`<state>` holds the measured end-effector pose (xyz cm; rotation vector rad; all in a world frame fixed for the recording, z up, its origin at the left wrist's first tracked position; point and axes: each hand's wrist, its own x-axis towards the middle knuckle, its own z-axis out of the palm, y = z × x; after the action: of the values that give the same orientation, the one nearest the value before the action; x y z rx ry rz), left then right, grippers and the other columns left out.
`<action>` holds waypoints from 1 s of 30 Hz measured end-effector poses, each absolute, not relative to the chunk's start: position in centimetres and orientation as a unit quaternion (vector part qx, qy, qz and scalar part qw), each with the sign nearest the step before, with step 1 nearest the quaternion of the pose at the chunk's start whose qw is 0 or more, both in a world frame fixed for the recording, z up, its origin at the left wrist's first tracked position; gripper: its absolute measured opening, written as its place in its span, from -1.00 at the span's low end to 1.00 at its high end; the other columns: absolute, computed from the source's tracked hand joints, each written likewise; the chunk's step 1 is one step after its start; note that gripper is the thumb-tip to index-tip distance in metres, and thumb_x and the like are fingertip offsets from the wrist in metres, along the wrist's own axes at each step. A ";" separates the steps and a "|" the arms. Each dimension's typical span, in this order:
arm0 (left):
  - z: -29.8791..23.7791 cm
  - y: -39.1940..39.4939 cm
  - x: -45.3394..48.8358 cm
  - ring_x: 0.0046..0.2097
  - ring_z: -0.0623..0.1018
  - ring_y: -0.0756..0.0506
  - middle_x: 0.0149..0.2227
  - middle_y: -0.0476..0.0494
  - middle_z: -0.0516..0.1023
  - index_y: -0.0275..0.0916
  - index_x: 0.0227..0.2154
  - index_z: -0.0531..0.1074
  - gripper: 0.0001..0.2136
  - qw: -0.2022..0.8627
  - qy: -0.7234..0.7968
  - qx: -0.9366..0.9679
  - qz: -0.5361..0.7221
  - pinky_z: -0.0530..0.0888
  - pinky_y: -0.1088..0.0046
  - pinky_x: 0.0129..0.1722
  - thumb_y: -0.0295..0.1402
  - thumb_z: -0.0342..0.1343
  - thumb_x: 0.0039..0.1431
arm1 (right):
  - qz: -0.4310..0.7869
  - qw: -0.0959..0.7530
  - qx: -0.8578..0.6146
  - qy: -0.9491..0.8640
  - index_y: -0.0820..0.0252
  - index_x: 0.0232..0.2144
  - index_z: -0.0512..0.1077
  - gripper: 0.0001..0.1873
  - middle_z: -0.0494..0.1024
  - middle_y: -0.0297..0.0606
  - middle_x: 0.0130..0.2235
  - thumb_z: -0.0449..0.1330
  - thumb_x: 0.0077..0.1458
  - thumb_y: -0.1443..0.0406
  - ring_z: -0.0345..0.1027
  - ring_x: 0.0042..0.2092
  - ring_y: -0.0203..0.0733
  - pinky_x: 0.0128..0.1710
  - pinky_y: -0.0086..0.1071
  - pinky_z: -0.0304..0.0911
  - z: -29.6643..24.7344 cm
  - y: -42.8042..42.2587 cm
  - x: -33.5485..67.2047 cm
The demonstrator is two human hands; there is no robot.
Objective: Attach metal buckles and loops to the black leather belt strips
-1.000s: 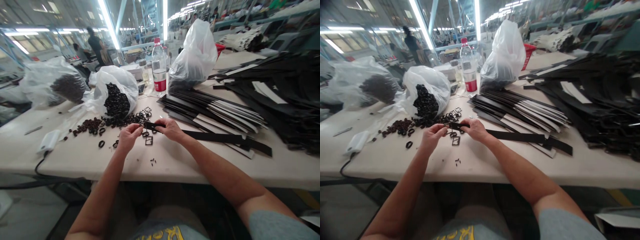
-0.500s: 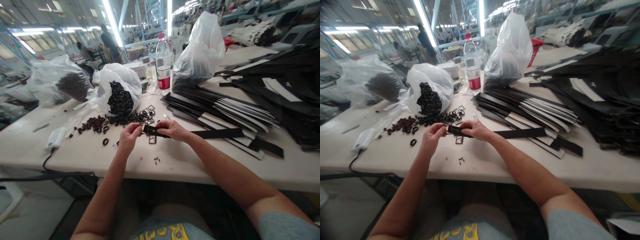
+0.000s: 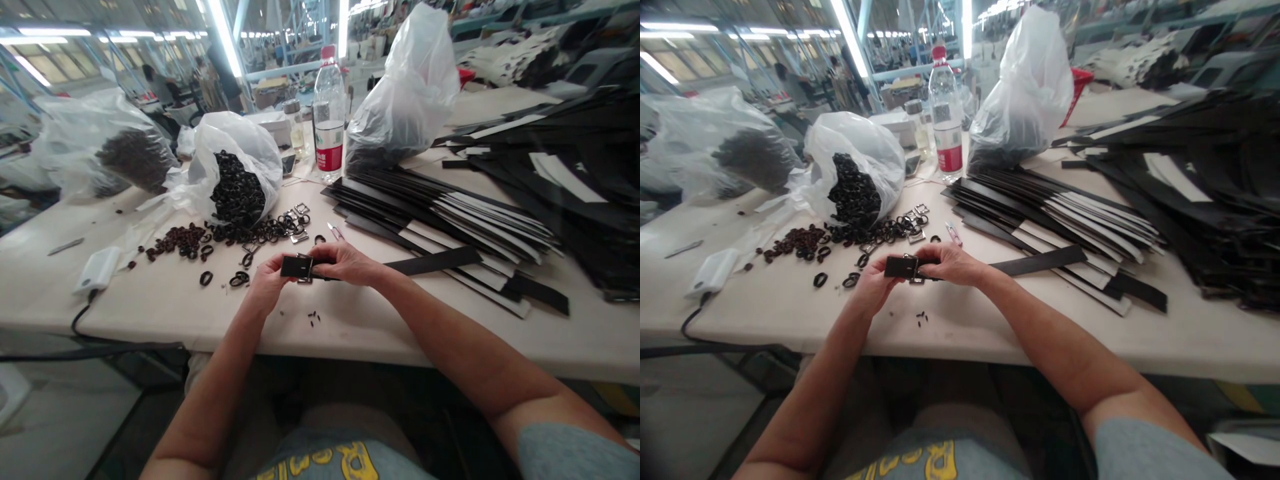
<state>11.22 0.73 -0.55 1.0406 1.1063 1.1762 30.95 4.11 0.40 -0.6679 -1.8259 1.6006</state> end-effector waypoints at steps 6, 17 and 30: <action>-0.8 0.6 10.8 -0.50 0.39 0.06 -0.49 -0.02 0.52 -0.26 -0.43 0.54 -0.71 0.555 0.470 0.471 0.499 0.38 0.53 -0.47 -0.20 0.39 -0.20 | 0.624 0.292 -0.263 -0.676 0.25 -0.30 0.47 -0.73 0.55 -0.33 -0.35 0.32 -0.05 0.21 0.36 -0.36 -0.31 -0.36 -0.46 0.22 0.2 4.1 31.0; -1.0 -0.2 12.2 -0.45 0.50 0.03 -0.39 -0.06 0.59 -0.23 -0.29 0.54 -0.61 0.527 0.405 0.408 0.626 0.46 0.55 -0.47 -0.01 0.32 -0.03 | 0.528 0.375 -0.333 -0.686 0.23 -0.48 0.37 -0.69 0.28 -0.46 -0.54 0.29 0.01 0.11 0.09 -0.50 -0.40 -0.52 -0.47 0.00 0.5 3.4 30.3; -1.0 0.1 11.9 -0.48 0.44 0.09 -0.52 0.03 0.54 -0.27 -0.48 0.57 -0.74 0.504 0.437 0.389 0.636 0.38 0.58 -0.43 -0.26 0.45 -0.22 | 0.481 0.241 -0.335 -0.773 0.26 -0.32 0.47 -0.77 0.50 -0.33 -0.43 0.19 0.13 0.18 0.32 -0.40 -0.30 -0.39 -0.45 0.16 1.6 3.0 31.1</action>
<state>11.89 0.09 -1.03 0.9381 1.0543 1.5351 31.06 3.01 1.56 -0.9150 -2.1150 1.3169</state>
